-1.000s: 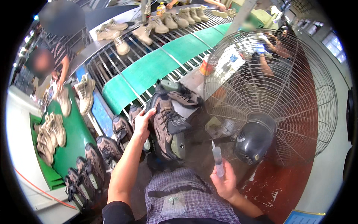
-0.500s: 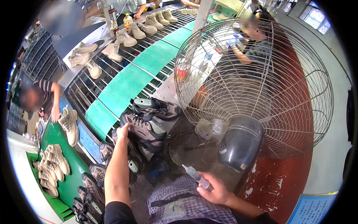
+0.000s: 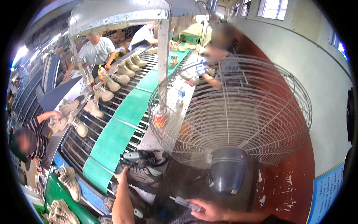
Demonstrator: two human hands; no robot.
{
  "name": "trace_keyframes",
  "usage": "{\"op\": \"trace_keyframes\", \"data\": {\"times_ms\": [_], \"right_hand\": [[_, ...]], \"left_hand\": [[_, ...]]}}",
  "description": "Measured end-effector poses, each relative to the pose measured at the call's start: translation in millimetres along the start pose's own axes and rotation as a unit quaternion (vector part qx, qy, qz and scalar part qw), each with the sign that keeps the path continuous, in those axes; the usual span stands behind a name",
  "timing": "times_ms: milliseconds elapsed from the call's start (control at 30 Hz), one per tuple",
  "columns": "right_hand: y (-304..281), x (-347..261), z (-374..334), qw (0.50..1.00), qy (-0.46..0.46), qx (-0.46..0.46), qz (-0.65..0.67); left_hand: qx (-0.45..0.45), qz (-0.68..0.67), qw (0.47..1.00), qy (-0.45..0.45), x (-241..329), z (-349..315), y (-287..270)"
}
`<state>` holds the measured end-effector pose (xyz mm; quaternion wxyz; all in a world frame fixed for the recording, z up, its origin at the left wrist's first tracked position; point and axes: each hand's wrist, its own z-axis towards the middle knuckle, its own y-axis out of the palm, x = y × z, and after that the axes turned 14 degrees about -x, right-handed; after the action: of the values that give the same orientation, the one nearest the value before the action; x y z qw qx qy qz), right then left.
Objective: The person applies a liquid from a syringe along the seam of a shoe and then uses a flat tool to smooth the adhesive while working at a conveyor belt station.
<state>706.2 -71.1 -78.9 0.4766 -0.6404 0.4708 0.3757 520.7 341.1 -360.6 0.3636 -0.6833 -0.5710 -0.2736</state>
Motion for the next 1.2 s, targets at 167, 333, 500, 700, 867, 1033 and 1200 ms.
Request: {"op": "trace_keyframes", "data": {"times_ms": [167, 333, 500, 700, 867, 1033, 1200], "right_hand": [[0, -4, -6, 0.996, -0.047, 0.082, -0.006], [1, 9, 14, 0.993, -0.097, 0.07, 0.002], [-3, -1, 23, 0.986, -0.144, 0.081, -0.039], [-1, 8, 8, 0.993, -0.076, 0.086, -0.022], [7, 3, 11, 0.996, -0.064, 0.069, -0.002], [4, 5, 1, 0.997, -0.035, 0.073, 0.013], [0, 9, -8, 0.998, -0.008, 0.059, 0.037]], "left_hand": [[-0.157, -0.104, 0.982, -0.008, -4, 8, 4], [-0.235, -0.159, 0.958, 0.043, -12, 19, -48], [-0.395, -0.167, 0.903, 0.025, -25, 38, -73], [-0.108, 0.294, 0.939, 0.14, 30, 19, -28], [-0.046, 0.481, 0.801, 0.353, 87, -24, -6], [-0.128, 0.57, 0.667, 0.462, 97, -75, 48], [-0.195, 0.704, 0.562, 0.387, 111, -52, 69]]}}
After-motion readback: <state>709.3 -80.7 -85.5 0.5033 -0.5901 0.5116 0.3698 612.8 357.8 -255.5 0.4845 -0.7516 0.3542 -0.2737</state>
